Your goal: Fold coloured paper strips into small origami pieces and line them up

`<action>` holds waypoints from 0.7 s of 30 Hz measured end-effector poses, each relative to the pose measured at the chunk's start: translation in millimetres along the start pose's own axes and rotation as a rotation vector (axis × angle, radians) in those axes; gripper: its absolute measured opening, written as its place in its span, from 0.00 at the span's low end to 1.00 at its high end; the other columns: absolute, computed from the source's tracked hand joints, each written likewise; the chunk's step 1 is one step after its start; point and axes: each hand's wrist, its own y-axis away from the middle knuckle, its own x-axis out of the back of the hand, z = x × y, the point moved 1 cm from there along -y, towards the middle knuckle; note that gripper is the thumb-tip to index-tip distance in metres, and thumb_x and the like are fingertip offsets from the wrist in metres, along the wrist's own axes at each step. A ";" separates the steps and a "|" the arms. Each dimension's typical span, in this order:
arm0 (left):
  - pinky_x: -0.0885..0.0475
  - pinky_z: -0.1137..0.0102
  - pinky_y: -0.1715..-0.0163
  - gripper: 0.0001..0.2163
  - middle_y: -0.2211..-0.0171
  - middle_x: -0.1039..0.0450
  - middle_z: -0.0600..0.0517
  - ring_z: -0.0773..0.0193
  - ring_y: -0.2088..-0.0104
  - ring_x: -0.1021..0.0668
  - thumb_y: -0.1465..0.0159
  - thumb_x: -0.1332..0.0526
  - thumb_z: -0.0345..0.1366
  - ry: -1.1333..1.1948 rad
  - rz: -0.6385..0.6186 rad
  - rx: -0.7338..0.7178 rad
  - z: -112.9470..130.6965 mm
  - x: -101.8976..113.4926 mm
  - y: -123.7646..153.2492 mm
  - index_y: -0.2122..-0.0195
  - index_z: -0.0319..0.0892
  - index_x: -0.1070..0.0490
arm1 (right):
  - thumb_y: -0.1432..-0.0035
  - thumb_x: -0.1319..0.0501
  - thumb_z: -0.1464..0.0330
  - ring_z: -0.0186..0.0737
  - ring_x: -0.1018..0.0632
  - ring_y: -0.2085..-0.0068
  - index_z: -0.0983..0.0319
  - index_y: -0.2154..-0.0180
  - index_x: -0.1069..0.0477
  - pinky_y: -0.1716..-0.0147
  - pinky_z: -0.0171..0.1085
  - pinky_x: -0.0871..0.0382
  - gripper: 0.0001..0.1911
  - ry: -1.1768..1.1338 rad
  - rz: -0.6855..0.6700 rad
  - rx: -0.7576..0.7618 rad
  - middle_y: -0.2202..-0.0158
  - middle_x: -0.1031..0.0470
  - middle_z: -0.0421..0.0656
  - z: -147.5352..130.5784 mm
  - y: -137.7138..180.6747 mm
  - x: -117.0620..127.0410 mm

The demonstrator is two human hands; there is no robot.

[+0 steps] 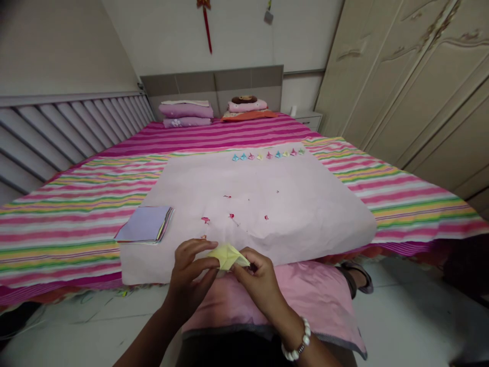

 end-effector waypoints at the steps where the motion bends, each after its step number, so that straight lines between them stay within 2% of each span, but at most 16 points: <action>1: 0.38 0.58 0.50 0.10 0.60 0.25 0.52 0.59 0.55 0.28 0.43 0.38 0.23 -0.013 -0.001 -0.008 0.6 0.1 -0.3 0.67 0.47 0.29 | 0.50 0.35 0.65 0.32 0.34 0.77 0.64 0.75 0.27 0.79 0.32 0.40 0.08 0.000 0.000 -0.005 0.76 0.34 0.38 0.3 -0.2 -0.2; 4: 0.38 0.59 0.50 0.10 0.69 0.24 0.55 0.61 0.60 0.27 0.44 0.37 0.24 0.008 0.024 0.066 1.0 -1.5 -0.4 0.65 0.47 0.31 | 0.50 0.34 0.65 0.32 0.34 0.77 0.64 0.73 0.26 0.80 0.31 0.41 0.08 -0.007 -0.013 -0.026 0.76 0.34 0.38 1.3 0.1 -0.8; 7: 0.38 0.57 0.48 0.15 0.71 0.26 0.55 0.58 0.57 0.27 0.45 0.34 0.28 0.090 0.073 0.200 -1.3 -3.8 0.4 0.59 0.45 0.34 | 0.50 0.33 0.64 0.31 0.34 0.77 0.64 0.73 0.26 0.80 0.31 0.41 0.09 -0.016 -0.020 -0.039 0.76 0.34 0.38 1.8 1.2 -1.1; 10: 0.35 0.57 0.50 0.14 0.65 0.27 0.50 0.55 0.53 0.28 0.47 0.32 0.32 0.190 -0.004 0.289 -5.9 -5.3 0.8 0.61 0.45 0.32 | 0.51 0.32 0.64 0.31 0.34 0.77 0.64 0.73 0.25 0.80 0.31 0.40 0.10 -0.032 -0.017 -0.043 0.76 0.33 0.38 1.0 2.2 -1.5; 15: 0.38 0.55 0.45 0.15 0.43 0.37 0.41 0.50 0.43 0.33 0.51 0.29 0.34 0.479 -0.173 0.544 -15.8 -6.8 4.4 0.66 0.43 0.33 | 0.52 0.32 0.63 0.30 0.34 0.78 0.65 0.74 0.26 0.80 0.30 0.39 0.11 -0.062 -0.024 -0.106 0.79 0.33 0.37 -1.1 3.0 -2.6; 18: 0.36 0.57 0.46 0.11 0.42 0.36 0.41 0.51 0.43 0.31 0.49 0.30 0.33 0.655 -0.214 0.617 -17.8 -9.0 6.8 0.69 0.42 0.32 | 0.52 0.32 0.62 0.29 0.34 0.79 0.65 0.74 0.26 0.80 0.29 0.39 0.11 -0.058 -0.028 -0.116 0.80 0.33 0.36 -1.8 3.5 -2.5; 21: 0.30 0.64 0.53 0.07 0.52 0.27 0.44 0.56 0.52 0.25 0.46 0.32 0.33 0.795 -0.203 0.715 -16.8 -10.6 7.3 0.67 0.41 0.28 | 0.53 0.31 0.62 0.29 0.34 0.78 0.65 0.73 0.25 0.80 0.29 0.39 0.11 -0.061 -0.029 -0.110 0.80 0.33 0.36 -1.9 3.4 -1.9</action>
